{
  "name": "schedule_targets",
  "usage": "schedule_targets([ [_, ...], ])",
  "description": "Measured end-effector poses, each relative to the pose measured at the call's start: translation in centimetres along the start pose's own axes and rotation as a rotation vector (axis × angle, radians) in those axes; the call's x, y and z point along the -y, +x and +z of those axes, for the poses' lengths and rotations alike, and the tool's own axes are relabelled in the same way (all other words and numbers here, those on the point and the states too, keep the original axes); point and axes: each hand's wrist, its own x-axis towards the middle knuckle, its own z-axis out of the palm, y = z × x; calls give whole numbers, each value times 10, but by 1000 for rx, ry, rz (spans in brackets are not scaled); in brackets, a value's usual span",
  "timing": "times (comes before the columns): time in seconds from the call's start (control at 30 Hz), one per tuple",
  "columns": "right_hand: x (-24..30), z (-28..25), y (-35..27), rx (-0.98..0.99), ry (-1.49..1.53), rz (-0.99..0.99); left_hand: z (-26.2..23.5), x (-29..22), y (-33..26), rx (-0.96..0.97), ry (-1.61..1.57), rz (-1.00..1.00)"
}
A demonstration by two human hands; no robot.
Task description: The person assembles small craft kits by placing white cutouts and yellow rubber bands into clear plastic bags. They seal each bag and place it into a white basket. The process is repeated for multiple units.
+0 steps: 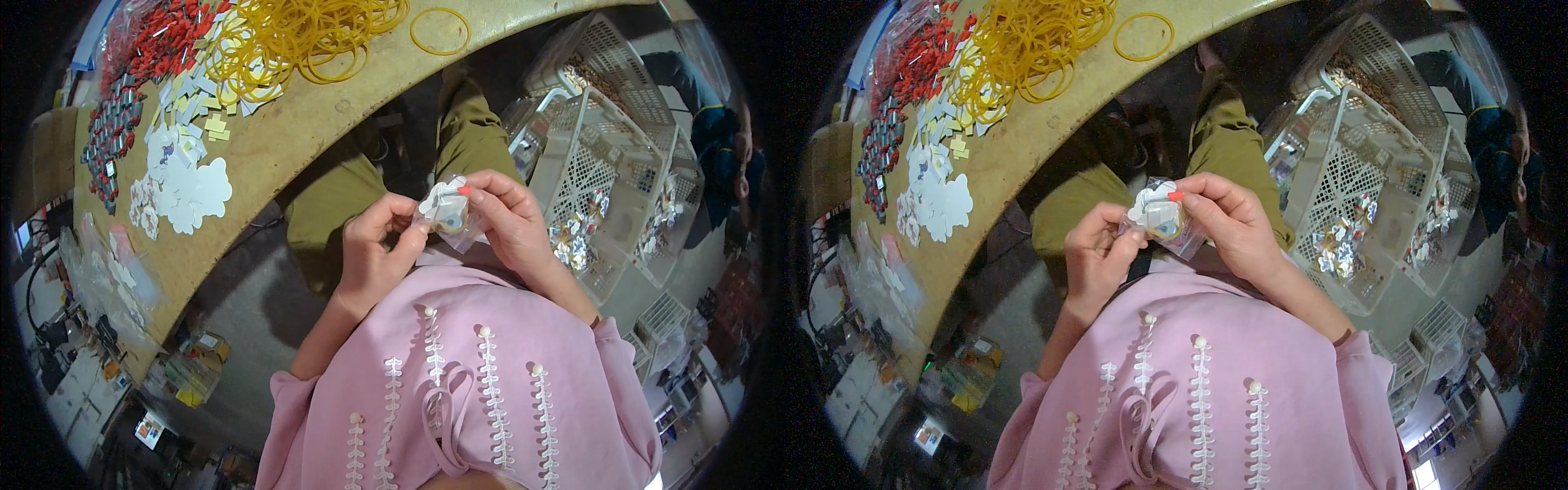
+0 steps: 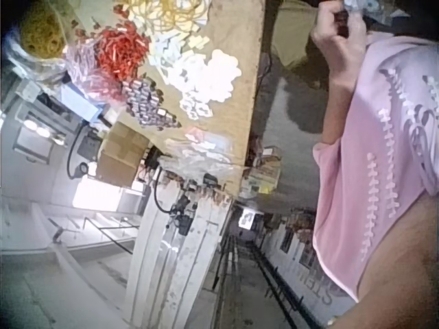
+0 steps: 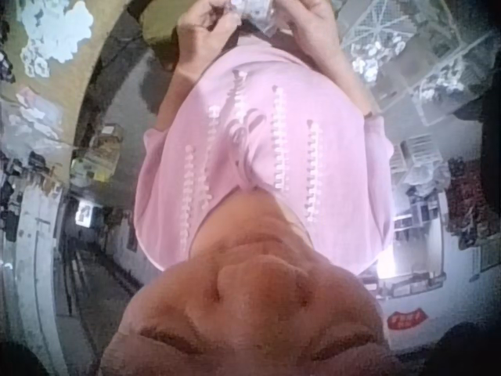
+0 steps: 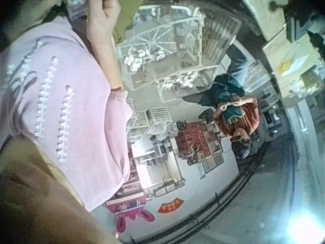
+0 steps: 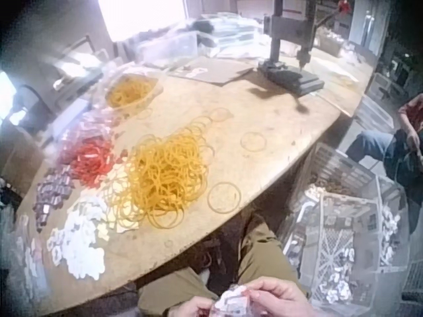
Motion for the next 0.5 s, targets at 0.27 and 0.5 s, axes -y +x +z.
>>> schedule_targets([
  [0.27, -1, -1, 6, -22, -103, 3, 2, -3, 2, 19, -56, -117],
  [0.5, 12, 4, 7, -1, -315, -4, 4, 14, 3, 41, 13, 68],
])
